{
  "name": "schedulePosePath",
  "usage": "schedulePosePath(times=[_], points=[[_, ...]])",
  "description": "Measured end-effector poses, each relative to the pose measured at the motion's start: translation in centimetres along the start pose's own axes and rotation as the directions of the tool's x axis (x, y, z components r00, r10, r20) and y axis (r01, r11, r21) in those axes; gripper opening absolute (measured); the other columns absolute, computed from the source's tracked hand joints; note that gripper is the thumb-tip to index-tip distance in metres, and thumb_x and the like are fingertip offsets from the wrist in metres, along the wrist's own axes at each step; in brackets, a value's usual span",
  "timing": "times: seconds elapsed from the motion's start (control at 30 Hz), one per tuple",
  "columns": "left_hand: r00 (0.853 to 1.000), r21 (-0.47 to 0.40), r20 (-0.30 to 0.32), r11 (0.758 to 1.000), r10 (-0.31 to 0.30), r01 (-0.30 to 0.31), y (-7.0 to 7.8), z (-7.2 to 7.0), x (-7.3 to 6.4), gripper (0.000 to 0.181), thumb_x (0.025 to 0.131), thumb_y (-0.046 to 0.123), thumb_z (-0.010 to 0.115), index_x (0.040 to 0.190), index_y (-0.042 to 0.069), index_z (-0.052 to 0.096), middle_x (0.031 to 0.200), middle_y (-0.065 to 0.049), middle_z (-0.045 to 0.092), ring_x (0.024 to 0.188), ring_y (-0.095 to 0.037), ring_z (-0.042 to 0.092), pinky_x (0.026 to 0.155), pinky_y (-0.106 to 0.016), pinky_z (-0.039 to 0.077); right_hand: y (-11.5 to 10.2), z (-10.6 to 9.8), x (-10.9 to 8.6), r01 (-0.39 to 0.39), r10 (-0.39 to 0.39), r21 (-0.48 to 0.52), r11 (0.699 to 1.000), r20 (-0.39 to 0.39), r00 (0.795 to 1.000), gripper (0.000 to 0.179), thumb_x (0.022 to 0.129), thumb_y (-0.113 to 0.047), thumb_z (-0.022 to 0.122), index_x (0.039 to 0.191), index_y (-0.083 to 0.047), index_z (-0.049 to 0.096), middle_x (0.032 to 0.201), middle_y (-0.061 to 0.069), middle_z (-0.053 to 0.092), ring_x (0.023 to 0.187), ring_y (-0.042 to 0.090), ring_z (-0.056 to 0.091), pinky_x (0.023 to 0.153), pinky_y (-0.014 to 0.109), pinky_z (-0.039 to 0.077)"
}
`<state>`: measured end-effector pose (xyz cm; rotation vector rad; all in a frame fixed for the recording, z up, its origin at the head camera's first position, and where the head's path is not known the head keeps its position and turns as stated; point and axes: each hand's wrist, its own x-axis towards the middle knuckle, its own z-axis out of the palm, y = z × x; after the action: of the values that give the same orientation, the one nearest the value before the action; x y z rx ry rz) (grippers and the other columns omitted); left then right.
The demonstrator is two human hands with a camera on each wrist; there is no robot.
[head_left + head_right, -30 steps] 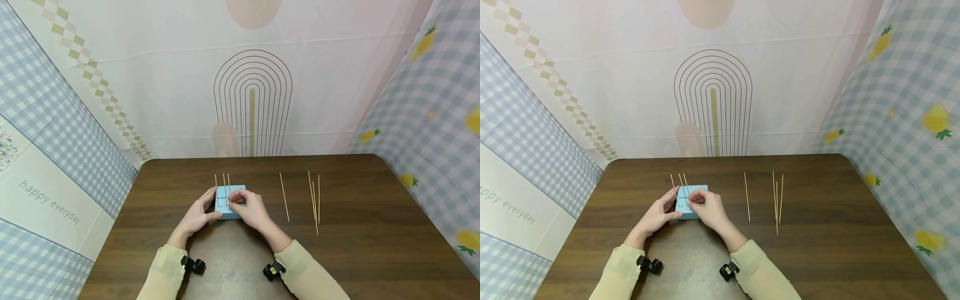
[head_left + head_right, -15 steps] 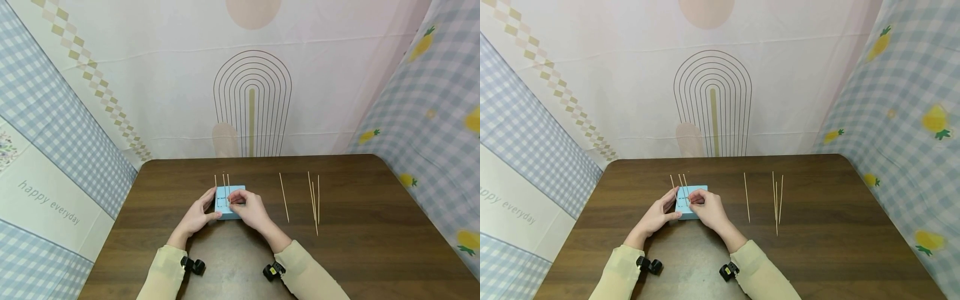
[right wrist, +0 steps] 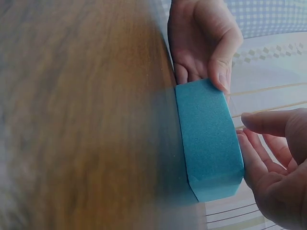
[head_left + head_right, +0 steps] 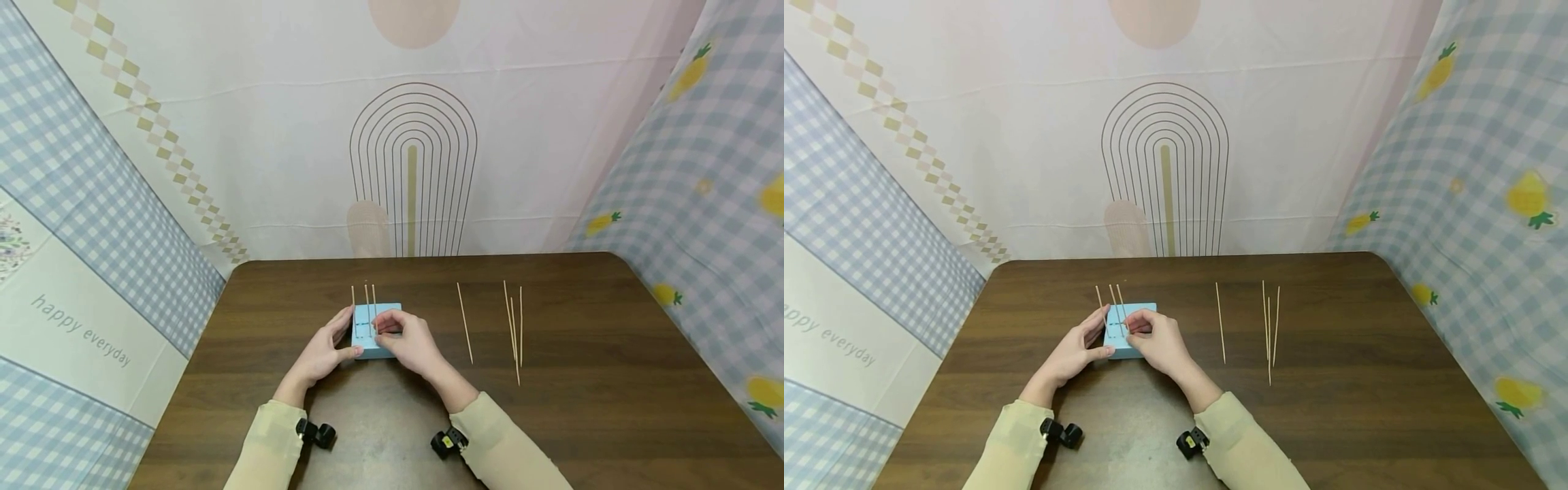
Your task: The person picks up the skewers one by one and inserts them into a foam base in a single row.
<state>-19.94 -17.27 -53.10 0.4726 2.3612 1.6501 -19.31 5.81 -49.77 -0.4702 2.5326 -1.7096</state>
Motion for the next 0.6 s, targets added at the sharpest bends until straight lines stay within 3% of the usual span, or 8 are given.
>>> schedulePosePath(times=[0.27,0.6], points=[[1.0,0.003,-0.002,1.0,-0.006,0.006,-0.1,0.0,0.1,0.091,0.098,0.012,0.08,0.17,0.004,0.024,0.177,-0.02,0.013,0.162,-0.036,0.019,0.128,-0.054,0.02,-0.1,-0.9,0.0,-0.015,0.013,0.051,0.999,0.051,0.999,0.026,0.095,-0.001,0.079,0.12,-0.007,0.075,0.109,0.006,0.076,0.103,0.021,0.074,0.09,0.034,0.061],[1.0,-0.014,-0.005,1.0,-0.003,0.003,0.2,0.0,-0.1,0.09,0.097,0.009,0.08,0.17,0.003,0.027,0.177,-0.02,0.014,0.161,-0.036,0.02,0.128,-0.054,0.021,-0.7,-4.0,-0.5,-0.049,0.041,0.074,0.996,0.101,0.994,0.035,0.097,-0.006,0.079,0.131,-0.007,0.072,0.121,0.01,0.075,0.11,0.023,0.073,0.093,0.041,0.061]])
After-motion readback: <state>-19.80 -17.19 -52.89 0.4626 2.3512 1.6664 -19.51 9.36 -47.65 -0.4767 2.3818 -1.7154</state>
